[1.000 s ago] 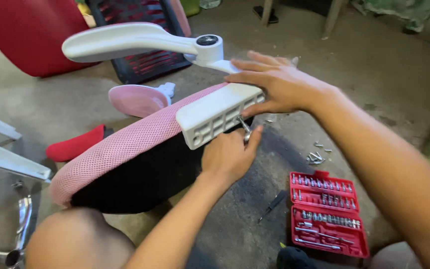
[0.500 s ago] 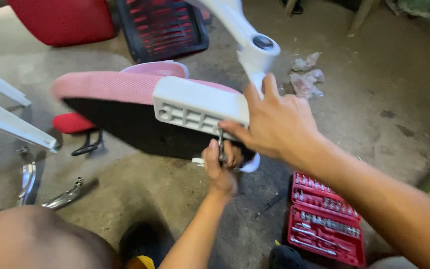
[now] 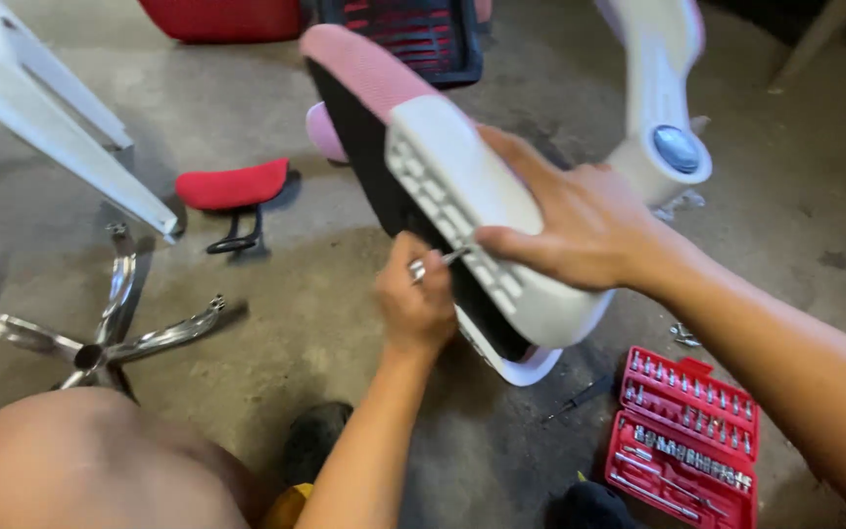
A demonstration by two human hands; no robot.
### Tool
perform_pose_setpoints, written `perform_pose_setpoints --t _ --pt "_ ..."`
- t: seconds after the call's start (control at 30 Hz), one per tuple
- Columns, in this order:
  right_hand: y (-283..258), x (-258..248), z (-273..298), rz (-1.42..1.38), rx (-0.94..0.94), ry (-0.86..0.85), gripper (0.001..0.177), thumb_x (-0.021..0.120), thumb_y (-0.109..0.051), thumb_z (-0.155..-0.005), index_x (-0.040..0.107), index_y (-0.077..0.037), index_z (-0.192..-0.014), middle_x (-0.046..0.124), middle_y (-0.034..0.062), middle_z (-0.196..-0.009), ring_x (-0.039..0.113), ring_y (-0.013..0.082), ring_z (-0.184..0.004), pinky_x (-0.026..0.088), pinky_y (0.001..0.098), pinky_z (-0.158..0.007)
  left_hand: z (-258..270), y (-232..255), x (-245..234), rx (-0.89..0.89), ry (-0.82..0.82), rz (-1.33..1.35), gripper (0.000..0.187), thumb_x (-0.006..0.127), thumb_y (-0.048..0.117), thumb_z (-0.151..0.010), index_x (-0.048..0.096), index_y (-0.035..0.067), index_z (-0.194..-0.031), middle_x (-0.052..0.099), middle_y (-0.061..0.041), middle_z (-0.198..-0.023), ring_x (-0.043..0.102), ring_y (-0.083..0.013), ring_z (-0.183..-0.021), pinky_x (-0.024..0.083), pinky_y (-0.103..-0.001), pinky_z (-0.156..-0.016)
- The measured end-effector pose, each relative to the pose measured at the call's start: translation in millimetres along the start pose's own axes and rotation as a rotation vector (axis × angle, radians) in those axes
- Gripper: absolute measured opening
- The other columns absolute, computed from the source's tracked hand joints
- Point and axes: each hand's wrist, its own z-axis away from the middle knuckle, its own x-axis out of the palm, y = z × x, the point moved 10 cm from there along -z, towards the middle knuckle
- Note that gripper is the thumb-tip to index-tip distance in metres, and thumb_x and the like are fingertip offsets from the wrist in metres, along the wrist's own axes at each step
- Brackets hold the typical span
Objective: Assemble the base and seat components of an office chair using a socket wrench and screwdriver.
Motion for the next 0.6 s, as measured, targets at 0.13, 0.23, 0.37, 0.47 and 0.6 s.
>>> perform_pose_setpoints --t 0.13,0.23,0.37,0.47,0.6 --pt "-1 -3 -8 -0.066 -0.083 0.108 0.097 0.058 -0.062 -0.080 0.025 -0.024 -0.163 0.071 0.0290 -0.112 0.070 0.0510 -0.089 0.052 0.0555 -0.087 -15 14 2 0.399 0.035 -0.044 0.048 0.045 0.046 -0.108 0.051 0.007 -0.079 0.050 -0.012 -0.069 0.054 -0.0263 -0.064 0.044 -0.042 -0.059" --pt "-18 -9 -14 -0.064 -0.100 0.145 0.094 0.059 -0.061 -0.079 0.033 -0.023 -0.161 0.071 0.0274 -0.115 0.069 0.0508 -0.090 0.051 0.0563 -0.088 -7 37 0 0.496 0.049 -0.111 0.047 0.042 0.042 -0.107 0.048 0.007 -0.076 0.047 -0.013 -0.067 0.052 -0.0279 -0.063 0.042 -0.045 -0.058" --pt "-34 -14 -26 -0.004 0.004 0.164 0.091 0.061 -0.061 -0.078 0.037 -0.027 -0.158 0.073 0.0270 -0.106 0.070 0.0499 -0.088 0.053 0.0550 -0.088 -8 -36 4 -0.649 -0.032 0.568 0.050 0.043 0.053 -0.108 0.046 0.013 -0.077 0.037 0.001 -0.056 0.038 -0.0120 -0.046 0.033 -0.033 -0.044" --pt "-51 -12 -22 0.015 0.055 0.152 0.087 0.061 -0.060 -0.080 0.038 -0.031 -0.159 0.074 0.0266 -0.100 0.069 0.0505 -0.089 0.052 0.0560 -0.088 17 -48 19 -1.129 -0.194 0.885 0.052 0.045 0.059 -0.103 0.045 0.017 -0.073 0.030 0.007 -0.048 0.029 -0.0072 -0.034 0.024 -0.028 -0.032" --pt "-53 -1 -23 0.027 0.068 0.194 0.088 0.059 -0.062 -0.085 0.033 -0.026 -0.161 0.072 0.0293 -0.100 0.068 0.0530 -0.089 0.052 0.0575 -0.083 -8 -56 -9 -0.916 -0.272 0.515 0.050 0.044 0.054 -0.105 0.045 0.013 -0.076 0.032 0.004 -0.052 0.029 -0.0102 -0.039 0.025 -0.033 -0.036"
